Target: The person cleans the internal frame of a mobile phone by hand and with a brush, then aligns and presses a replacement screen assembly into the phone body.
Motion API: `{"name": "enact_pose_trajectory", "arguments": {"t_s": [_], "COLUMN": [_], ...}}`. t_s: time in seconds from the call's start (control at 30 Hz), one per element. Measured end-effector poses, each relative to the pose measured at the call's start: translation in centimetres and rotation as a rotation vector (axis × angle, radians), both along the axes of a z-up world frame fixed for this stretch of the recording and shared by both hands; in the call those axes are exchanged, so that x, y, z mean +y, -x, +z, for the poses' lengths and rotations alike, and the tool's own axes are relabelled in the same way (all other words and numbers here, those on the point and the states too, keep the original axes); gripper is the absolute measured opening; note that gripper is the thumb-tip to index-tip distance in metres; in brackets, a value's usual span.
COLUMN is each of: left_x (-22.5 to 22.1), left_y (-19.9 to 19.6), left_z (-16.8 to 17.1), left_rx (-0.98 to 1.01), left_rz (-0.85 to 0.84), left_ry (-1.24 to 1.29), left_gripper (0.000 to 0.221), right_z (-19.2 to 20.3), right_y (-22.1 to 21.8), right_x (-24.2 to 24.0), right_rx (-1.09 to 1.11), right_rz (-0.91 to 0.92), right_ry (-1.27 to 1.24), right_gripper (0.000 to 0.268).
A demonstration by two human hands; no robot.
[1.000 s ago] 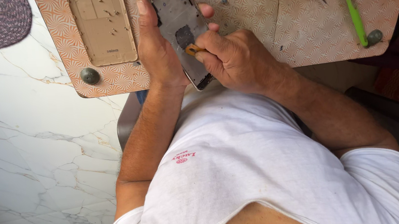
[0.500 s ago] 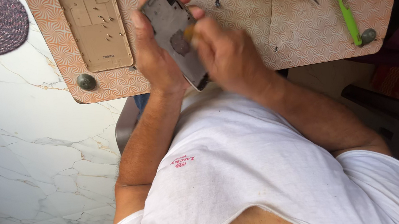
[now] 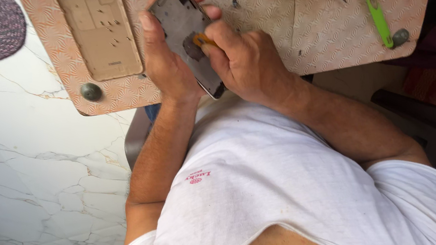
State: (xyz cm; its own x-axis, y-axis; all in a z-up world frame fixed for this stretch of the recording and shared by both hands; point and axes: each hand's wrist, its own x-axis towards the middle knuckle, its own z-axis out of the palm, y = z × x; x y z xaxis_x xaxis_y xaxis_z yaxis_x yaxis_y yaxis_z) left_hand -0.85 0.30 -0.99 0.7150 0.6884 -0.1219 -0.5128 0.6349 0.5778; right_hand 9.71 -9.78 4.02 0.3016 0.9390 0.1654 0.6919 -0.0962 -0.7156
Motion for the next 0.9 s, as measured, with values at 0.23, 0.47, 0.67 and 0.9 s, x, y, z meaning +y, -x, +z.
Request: {"name": "enact_pose_trajectory", "arguments": {"t_s": [0.23, 0.47, 0.67, 0.9], "left_x": [0.5, 0.3, 0.5, 0.2], "left_y": [-0.1, -0.4, -0.2, -0.2], "left_z": [0.2, 0.2, 0.3, -0.1], "left_rx": [-0.002, -0.013, -0.026, 0.017], "left_rz": [-0.011, 0.003, -0.010, -0.010], "left_ry": [0.025, 0.030, 0.059, 0.027], "left_gripper": [0.059, 0.059, 0.059, 0.059], "right_z": [0.6, 0.8, 0.1, 0.0], "right_y": [0.3, 0.5, 0.7, 0.8], "right_x": [-0.9, -0.7, -0.7, -1.1], "right_rx": [-0.044, -0.020, 0.084, 0.043], "right_rz": [0.071, 0.032, -0.003, 0.012], "right_ry": [0.023, 0.003, 0.043, -0.014], "right_gripper": [0.015, 0.014, 0.012, 0.010]}}
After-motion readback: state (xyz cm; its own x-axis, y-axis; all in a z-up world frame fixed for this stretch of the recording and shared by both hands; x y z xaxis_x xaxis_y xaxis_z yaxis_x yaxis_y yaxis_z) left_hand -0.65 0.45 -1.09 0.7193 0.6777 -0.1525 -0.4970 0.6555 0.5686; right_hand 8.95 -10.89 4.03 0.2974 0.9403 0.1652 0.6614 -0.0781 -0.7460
